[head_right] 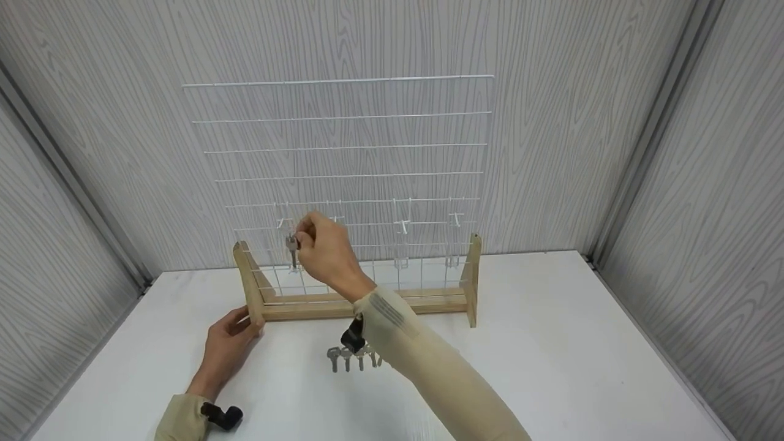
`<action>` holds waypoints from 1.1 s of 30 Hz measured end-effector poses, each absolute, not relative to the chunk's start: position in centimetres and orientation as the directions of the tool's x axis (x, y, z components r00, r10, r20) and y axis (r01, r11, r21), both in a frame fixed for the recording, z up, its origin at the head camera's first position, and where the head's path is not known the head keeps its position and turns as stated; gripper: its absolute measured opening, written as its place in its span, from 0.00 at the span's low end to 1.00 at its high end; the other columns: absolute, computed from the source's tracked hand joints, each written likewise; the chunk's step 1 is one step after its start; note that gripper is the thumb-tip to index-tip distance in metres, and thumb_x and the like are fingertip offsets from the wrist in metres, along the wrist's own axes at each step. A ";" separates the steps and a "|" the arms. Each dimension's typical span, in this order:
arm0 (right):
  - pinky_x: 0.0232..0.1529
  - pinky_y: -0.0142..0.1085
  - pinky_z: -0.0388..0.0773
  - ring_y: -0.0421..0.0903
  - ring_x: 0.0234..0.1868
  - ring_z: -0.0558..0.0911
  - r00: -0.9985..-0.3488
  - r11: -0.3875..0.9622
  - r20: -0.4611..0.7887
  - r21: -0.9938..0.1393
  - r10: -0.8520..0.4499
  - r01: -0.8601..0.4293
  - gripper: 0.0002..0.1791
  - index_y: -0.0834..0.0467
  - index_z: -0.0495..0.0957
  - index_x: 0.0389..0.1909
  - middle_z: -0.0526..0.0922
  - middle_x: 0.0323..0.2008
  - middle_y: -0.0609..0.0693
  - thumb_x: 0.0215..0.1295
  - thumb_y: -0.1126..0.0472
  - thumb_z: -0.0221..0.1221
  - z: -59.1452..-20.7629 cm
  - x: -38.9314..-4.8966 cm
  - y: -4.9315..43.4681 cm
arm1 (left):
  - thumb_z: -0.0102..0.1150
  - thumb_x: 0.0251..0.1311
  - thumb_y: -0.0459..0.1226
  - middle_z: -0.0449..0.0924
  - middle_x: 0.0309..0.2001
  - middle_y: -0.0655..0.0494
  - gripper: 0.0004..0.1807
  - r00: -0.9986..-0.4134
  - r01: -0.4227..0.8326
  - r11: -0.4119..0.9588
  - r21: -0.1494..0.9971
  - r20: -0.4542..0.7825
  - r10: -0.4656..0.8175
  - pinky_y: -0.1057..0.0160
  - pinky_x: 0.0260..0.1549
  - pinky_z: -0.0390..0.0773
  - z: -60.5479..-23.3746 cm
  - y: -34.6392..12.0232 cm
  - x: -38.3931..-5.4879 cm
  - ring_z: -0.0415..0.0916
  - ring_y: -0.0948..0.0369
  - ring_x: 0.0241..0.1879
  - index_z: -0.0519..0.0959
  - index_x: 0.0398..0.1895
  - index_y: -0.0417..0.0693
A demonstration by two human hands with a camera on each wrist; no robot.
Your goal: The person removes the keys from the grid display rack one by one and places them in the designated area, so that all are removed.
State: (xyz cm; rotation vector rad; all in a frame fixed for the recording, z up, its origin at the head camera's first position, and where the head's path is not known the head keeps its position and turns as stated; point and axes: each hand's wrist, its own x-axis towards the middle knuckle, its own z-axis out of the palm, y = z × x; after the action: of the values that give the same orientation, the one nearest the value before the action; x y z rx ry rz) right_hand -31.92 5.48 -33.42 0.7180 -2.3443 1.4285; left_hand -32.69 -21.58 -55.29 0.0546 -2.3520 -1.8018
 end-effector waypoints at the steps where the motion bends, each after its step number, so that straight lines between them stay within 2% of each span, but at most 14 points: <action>1: 0.38 0.34 0.84 0.46 0.39 0.87 -0.831 0.379 0.494 -0.740 -0.256 -0.556 0.05 0.62 0.81 0.45 0.90 0.43 0.55 0.80 0.69 0.56 -33.5 -31.8 5.7 | 0.65 0.74 0.37 0.76 0.72 0.44 0.27 -0.984 0.075 0.268 0.960 0.115 -0.137 0.62 0.62 0.85 -55.3 -21.6 -32.7 0.76 0.47 0.72 0.75 0.74 0.48; 7: 0.36 0.32 0.82 0.45 0.36 0.86 -0.840 0.349 0.485 -0.764 -0.243 -0.542 0.04 0.61 0.81 0.42 0.91 0.41 0.55 0.79 0.69 0.58 -34.0 -31.4 6.9 | 0.66 0.73 0.37 0.75 0.73 0.43 0.28 -0.983 0.072 0.264 0.962 0.113 -0.143 0.59 0.63 0.84 -55.4 -21.6 -32.7 0.74 0.46 0.73 0.75 0.74 0.47; 12: 0.29 0.29 0.77 0.50 0.33 0.84 -0.847 0.325 0.473 -0.783 -0.242 -0.530 0.04 0.61 0.81 0.41 0.90 0.40 0.54 0.79 0.68 0.59 -34.6 -31.1 8.1 | 0.65 0.74 0.37 0.74 0.73 0.43 0.28 -0.983 0.086 0.257 0.963 0.124 -0.137 0.60 0.64 0.84 -55.3 -21.6 -32.6 0.74 0.45 0.73 0.74 0.74 0.46; 15: 0.32 0.29 0.80 0.50 0.34 0.86 -0.847 0.323 0.475 -0.784 -0.237 -0.530 0.03 0.62 0.81 0.41 0.91 0.40 0.55 0.78 0.69 0.60 -34.9 -31.0 8.8 | 0.65 0.74 0.36 0.75 0.73 0.42 0.28 -0.983 0.097 0.241 0.966 0.132 -0.131 0.60 0.63 0.85 -55.2 -21.6 -32.6 0.74 0.45 0.73 0.75 0.74 0.46; 19: 0.40 0.34 0.87 0.46 0.36 0.87 -0.852 0.315 0.469 -0.792 -0.234 -0.522 0.03 0.62 0.80 0.41 0.91 0.41 0.56 0.77 0.70 0.60 -35.3 -30.8 9.7 | 0.65 0.73 0.35 0.75 0.73 0.40 0.28 -0.983 0.105 0.227 0.968 0.136 -0.126 0.63 0.61 0.85 -55.1 -21.5 -32.6 0.74 0.45 0.73 0.75 0.74 0.45; 22: 0.41 0.38 0.89 0.44 0.36 0.87 -0.852 0.315 0.467 -0.793 -0.236 -0.521 0.03 0.63 0.80 0.40 0.91 0.40 0.56 0.77 0.70 0.60 -35.6 -30.7 10.4 | 0.66 0.73 0.35 0.75 0.73 0.40 0.27 -0.982 0.108 0.224 0.968 0.139 -0.125 0.66 0.59 0.85 -55.1 -21.6 -32.6 0.74 0.45 0.73 0.75 0.74 0.44; 28: 0.33 0.29 0.83 0.43 0.32 0.84 -0.848 0.319 0.476 -0.786 -0.234 -0.530 0.03 0.63 0.81 0.39 0.90 0.36 0.59 0.74 0.72 0.62 -36.3 -30.4 11.9 | 0.67 0.72 0.35 0.75 0.72 0.38 0.28 -0.981 0.120 0.227 0.967 0.151 -0.125 0.69 0.57 0.84 -55.1 -21.7 -32.6 0.74 0.43 0.73 0.76 0.73 0.41; 33: 0.32 0.27 0.82 0.41 0.30 0.83 -0.856 0.325 0.465 -0.793 -0.225 -0.516 0.03 0.64 0.82 0.38 0.89 0.35 0.61 0.73 0.72 0.62 -37.2 -30.4 13.3 | 0.68 0.72 0.36 0.76 0.72 0.39 0.27 -0.979 0.121 0.233 0.965 0.155 -0.132 0.66 0.59 0.85 -55.2 -21.6 -32.6 0.74 0.43 0.73 0.77 0.72 0.42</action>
State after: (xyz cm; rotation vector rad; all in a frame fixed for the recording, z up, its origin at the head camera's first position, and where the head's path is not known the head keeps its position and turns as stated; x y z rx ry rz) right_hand -30.42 13.32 -37.25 0.6676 -2.3232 1.5434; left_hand -32.60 -21.57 -55.19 0.0103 -2.2987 -1.8282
